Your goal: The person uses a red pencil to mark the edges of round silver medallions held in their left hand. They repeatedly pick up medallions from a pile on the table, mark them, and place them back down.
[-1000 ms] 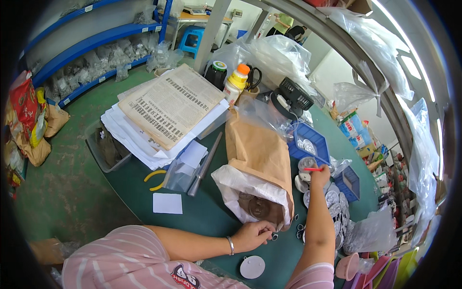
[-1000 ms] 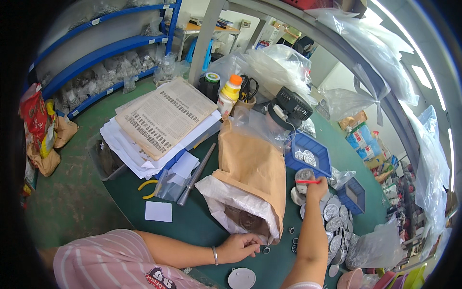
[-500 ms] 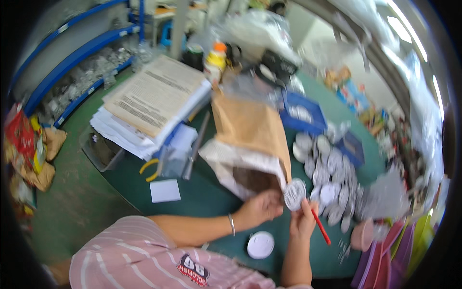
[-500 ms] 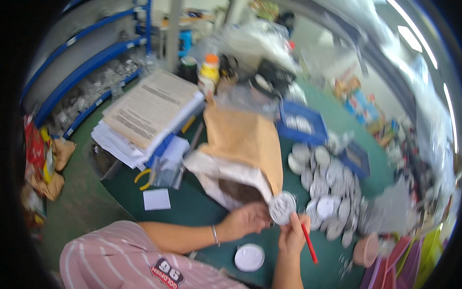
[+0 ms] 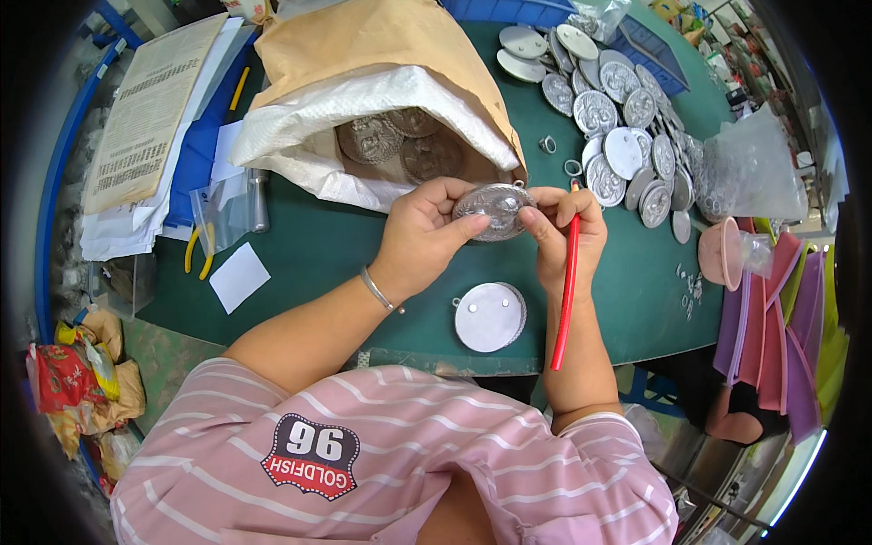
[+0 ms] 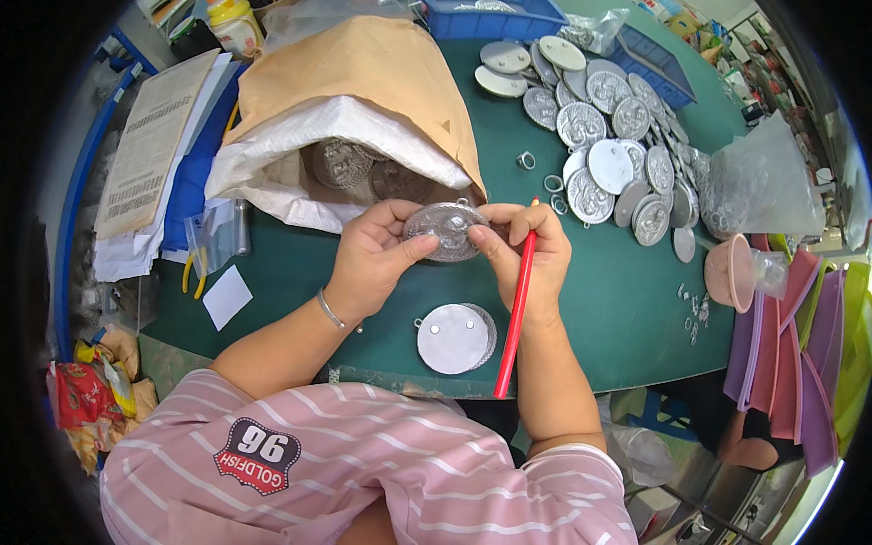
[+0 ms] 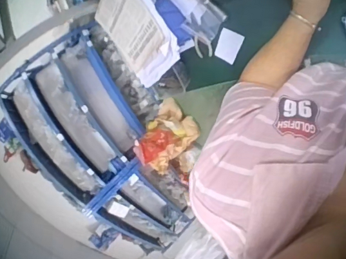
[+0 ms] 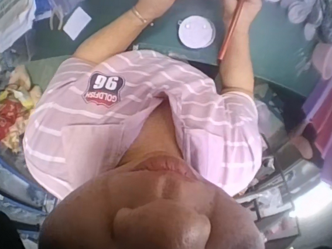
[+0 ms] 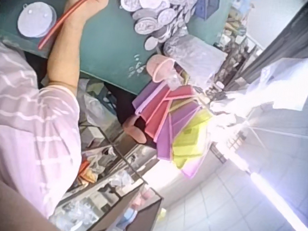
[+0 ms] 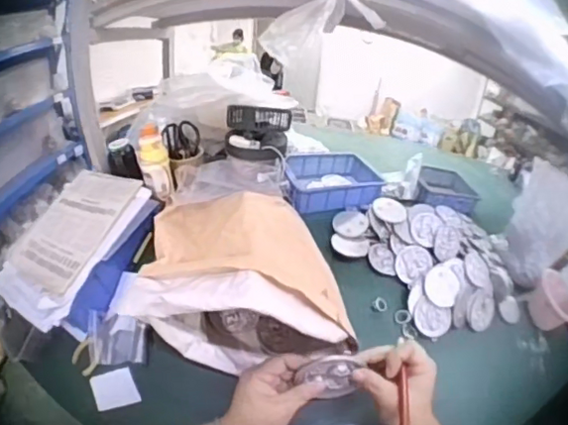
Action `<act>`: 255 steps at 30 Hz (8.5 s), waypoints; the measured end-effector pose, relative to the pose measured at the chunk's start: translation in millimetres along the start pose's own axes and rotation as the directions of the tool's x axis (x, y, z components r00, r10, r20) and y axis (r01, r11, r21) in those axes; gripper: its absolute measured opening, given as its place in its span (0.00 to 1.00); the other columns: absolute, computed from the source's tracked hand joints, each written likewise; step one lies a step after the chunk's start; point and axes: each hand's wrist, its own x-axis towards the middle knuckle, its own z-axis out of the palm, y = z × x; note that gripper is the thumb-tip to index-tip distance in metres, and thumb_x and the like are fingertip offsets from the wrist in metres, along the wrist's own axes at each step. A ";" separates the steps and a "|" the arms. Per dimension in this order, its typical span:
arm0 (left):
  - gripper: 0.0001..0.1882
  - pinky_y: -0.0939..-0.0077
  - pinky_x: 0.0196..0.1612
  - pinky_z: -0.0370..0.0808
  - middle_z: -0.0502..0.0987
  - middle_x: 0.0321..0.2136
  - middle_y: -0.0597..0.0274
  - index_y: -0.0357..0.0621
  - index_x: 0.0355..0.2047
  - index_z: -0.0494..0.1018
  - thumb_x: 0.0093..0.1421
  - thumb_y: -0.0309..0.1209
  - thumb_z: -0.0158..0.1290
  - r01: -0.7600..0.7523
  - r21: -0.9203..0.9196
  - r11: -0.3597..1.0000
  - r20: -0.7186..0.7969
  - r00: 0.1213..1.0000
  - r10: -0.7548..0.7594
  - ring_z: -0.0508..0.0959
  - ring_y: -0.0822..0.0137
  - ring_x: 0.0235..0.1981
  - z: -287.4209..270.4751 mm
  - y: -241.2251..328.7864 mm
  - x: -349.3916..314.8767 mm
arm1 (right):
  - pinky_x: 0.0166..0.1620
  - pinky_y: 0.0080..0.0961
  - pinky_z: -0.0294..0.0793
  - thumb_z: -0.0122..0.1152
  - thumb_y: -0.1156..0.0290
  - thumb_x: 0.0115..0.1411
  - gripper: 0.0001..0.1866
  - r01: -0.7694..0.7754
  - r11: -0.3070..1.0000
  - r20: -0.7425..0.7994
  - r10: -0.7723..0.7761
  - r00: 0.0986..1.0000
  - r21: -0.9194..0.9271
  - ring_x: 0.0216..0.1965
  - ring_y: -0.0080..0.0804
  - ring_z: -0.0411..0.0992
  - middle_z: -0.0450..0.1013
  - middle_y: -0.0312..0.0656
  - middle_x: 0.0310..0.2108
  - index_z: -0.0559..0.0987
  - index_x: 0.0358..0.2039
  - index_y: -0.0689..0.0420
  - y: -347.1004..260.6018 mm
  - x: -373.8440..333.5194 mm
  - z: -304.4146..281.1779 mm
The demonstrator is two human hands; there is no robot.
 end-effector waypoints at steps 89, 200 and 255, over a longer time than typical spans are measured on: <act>0.13 0.77 0.43 0.74 0.74 0.38 0.59 0.34 0.44 0.67 0.61 0.29 0.45 0.502 -0.506 0.701 0.215 0.861 -0.461 0.76 0.71 0.38 -6.3 2.3 0.0 | 0.19 0.21 0.60 0.53 0.84 0.51 0.07 0.380 0.837 0.184 -0.333 0.925 -0.394 0.13 0.23 0.59 0.65 0.39 0.13 0.65 0.21 0.62 -17.0 -22.3 4.5; 0.13 0.76 0.35 0.77 0.75 0.32 0.51 0.36 0.29 0.71 0.43 0.12 0.58 -0.635 0.542 0.551 0.268 0.752 0.602 0.79 0.62 0.34 3.6 18.5 -9.4 | 0.45 0.27 0.70 0.69 0.69 0.45 0.17 0.112 0.994 0.084 -0.112 0.990 0.004 0.40 0.31 0.72 0.74 0.52 0.38 0.74 0.33 0.63 -7.1 -5.8 -8.3; 0.10 0.79 0.33 0.78 0.75 0.33 0.57 0.36 0.36 0.69 0.52 0.20 0.55 0.068 -0.180 0.981 -0.168 0.981 -0.099 0.76 0.71 0.33 3.4 20.2 -0.1 | 0.47 0.30 0.70 0.69 0.70 0.44 0.30 0.265 0.954 0.278 -0.220 0.935 -0.137 0.50 0.37 0.66 0.64 0.53 0.50 0.63 0.45 0.59 -5.2 0.3 -7.4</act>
